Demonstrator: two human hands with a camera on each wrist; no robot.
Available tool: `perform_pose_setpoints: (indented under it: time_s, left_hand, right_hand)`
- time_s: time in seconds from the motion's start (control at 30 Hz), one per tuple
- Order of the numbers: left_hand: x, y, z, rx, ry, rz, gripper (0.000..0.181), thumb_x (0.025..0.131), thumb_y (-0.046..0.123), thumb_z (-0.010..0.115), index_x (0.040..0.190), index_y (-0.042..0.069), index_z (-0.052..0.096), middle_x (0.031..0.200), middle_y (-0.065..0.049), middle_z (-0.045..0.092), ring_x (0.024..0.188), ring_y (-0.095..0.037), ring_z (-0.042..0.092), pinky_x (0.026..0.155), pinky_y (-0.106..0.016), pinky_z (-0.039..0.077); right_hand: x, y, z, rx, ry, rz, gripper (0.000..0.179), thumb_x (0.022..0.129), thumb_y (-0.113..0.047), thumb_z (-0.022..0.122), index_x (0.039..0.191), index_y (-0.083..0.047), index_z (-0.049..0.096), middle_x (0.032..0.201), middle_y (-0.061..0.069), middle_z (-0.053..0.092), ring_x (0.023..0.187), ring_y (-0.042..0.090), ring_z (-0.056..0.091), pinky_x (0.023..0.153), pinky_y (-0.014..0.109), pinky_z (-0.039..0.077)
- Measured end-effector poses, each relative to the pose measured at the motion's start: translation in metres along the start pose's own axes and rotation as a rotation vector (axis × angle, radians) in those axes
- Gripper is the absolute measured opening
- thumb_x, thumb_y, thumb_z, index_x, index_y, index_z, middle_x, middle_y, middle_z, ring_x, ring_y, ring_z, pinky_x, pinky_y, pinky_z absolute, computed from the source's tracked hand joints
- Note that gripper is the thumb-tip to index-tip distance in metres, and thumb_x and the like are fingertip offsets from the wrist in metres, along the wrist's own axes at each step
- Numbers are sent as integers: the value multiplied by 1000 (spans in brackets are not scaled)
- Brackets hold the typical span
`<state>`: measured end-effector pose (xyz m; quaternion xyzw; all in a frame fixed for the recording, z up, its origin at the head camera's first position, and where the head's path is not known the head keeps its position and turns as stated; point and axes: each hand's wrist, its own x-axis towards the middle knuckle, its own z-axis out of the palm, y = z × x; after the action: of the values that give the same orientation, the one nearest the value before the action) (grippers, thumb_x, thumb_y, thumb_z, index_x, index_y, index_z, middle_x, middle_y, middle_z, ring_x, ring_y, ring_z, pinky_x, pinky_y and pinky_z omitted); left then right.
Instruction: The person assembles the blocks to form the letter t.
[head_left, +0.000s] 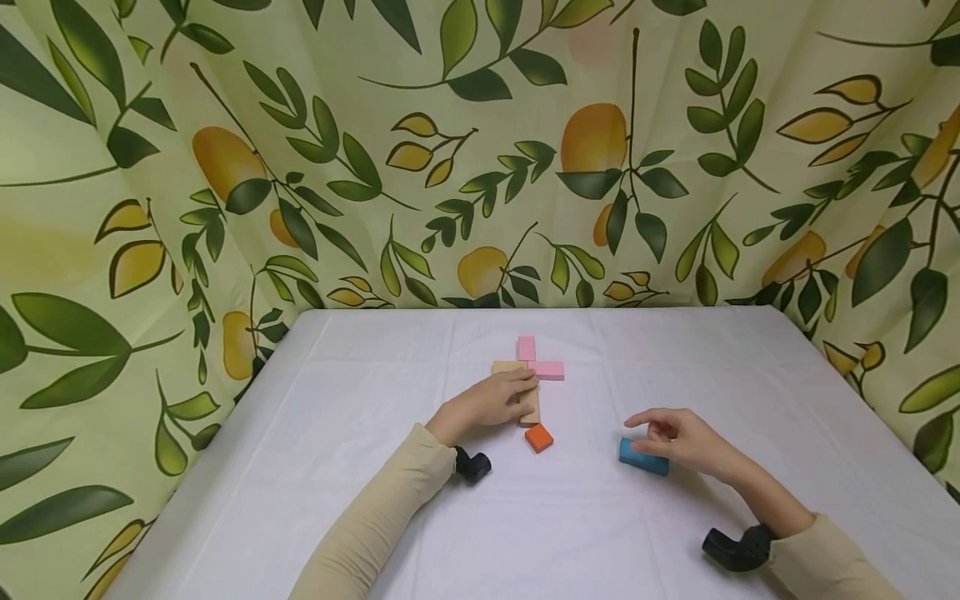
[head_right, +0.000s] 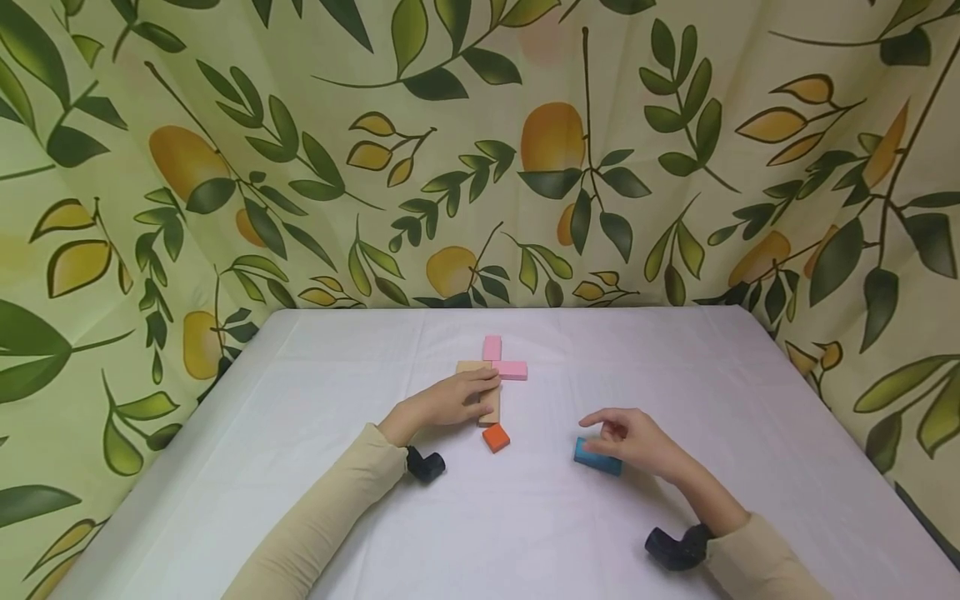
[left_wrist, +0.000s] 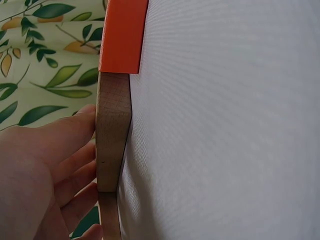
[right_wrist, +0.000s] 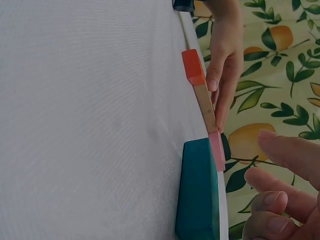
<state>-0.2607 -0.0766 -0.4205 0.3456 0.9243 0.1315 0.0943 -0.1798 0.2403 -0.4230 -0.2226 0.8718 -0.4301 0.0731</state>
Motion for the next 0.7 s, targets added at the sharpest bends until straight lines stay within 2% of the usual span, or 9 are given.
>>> perform_pose_setpoints:
  time_s: [0.7]
  left_hand:
    - [0, 1, 0, -6, -16, -12, 53, 98, 32, 54, 147, 13, 42, 158, -2, 36, 149, -19, 29, 123, -37, 27]
  right_hand:
    - [-13, 17, -7, 11, -44, 35, 42, 83, -16, 74, 115, 8, 63, 68, -11, 38, 60, -2, 35, 49, 23, 31]
